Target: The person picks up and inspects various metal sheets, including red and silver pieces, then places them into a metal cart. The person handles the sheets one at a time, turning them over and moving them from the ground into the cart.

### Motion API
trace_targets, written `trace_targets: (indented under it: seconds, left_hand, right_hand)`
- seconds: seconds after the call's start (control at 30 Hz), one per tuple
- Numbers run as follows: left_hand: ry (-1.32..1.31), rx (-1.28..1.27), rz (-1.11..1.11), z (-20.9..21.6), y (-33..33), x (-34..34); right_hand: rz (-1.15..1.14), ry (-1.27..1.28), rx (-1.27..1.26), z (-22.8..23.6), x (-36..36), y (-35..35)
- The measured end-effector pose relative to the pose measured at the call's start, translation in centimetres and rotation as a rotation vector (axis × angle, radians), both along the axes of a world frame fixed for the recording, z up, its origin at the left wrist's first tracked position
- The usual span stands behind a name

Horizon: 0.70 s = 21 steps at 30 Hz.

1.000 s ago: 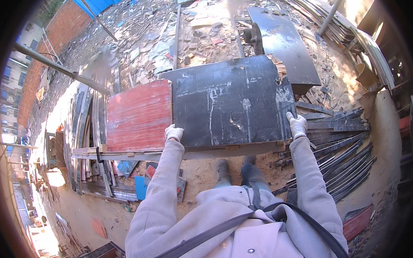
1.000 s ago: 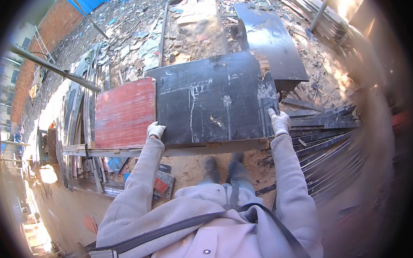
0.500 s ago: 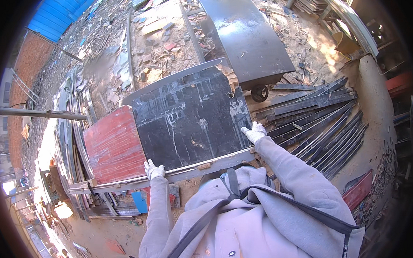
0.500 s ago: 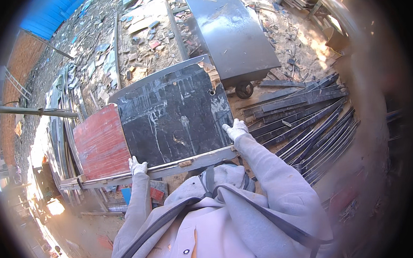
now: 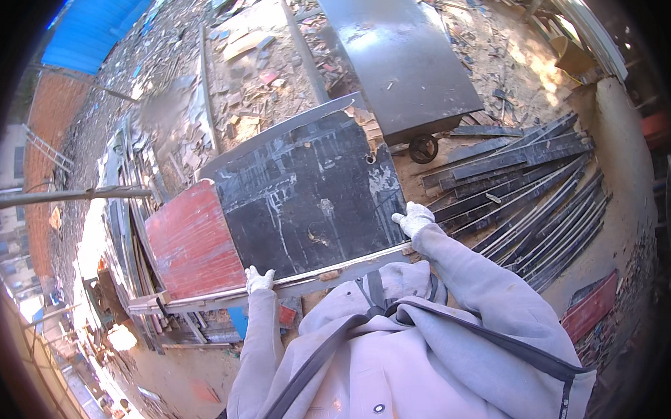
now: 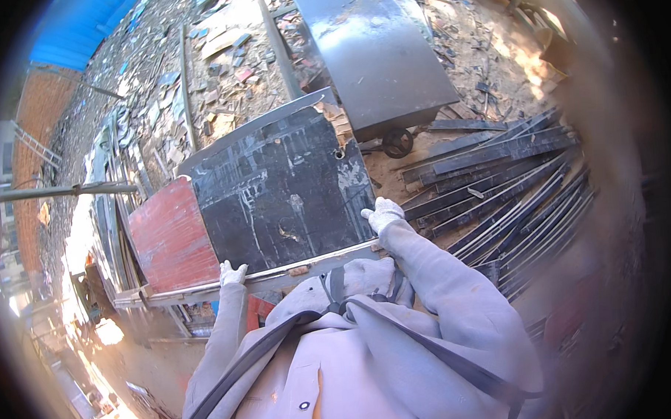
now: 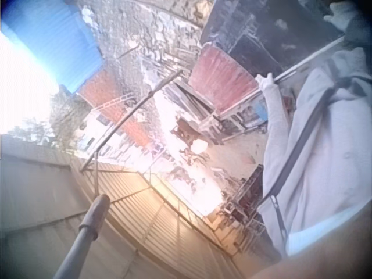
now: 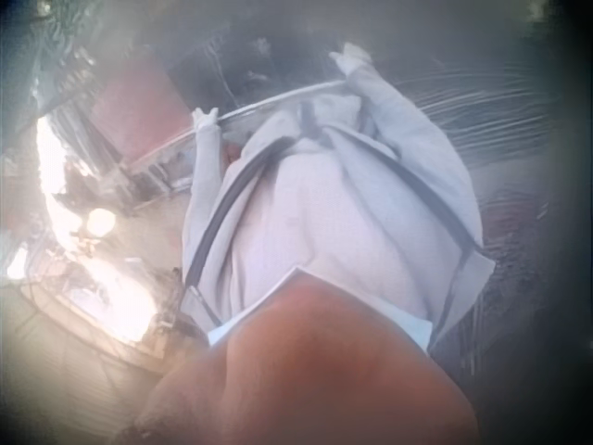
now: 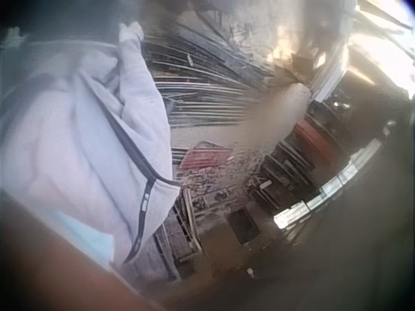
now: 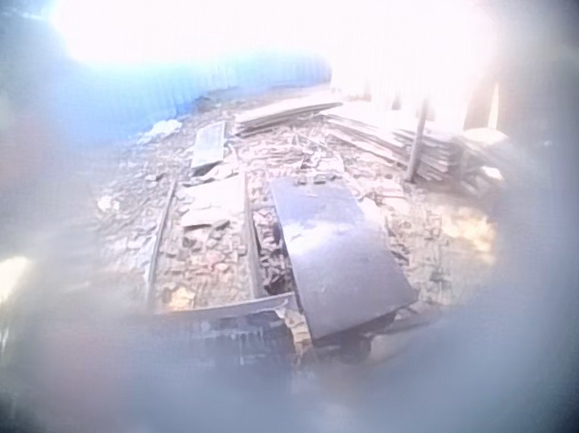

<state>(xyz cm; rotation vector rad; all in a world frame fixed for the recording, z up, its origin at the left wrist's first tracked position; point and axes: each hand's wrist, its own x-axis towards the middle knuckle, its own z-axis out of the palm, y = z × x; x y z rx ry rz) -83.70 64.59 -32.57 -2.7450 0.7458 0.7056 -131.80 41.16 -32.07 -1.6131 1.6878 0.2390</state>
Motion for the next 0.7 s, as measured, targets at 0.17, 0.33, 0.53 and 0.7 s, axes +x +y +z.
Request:
trace_targets:
  seconds: [0.17, 0.33, 0.53, 0.7]
  left_hand:
    - [0.017, 0.029, 0.005, 2.4, -0.4, -1.8]
    - [-0.012, 0.075, -0.015, 2.9, -0.1, -2.8]
    - [0.0, 0.032, -0.005, 4.7, -0.2, -4.0]
    - [-0.047, -0.334, -0.016, 2.1, 2.1, -3.2]
  right_hand:
    - [-0.103, -0.021, -0.003, 1.4, -0.3, 0.5]
    - [-0.083, -0.039, 0.015, 0.7, -0.5, 0.3]
    - [-0.078, -0.252, -0.087, -3.4, -2.9, 1.0]
    - [-0.192, -0.288, -0.127, 0.7, -4.8, -0.1]
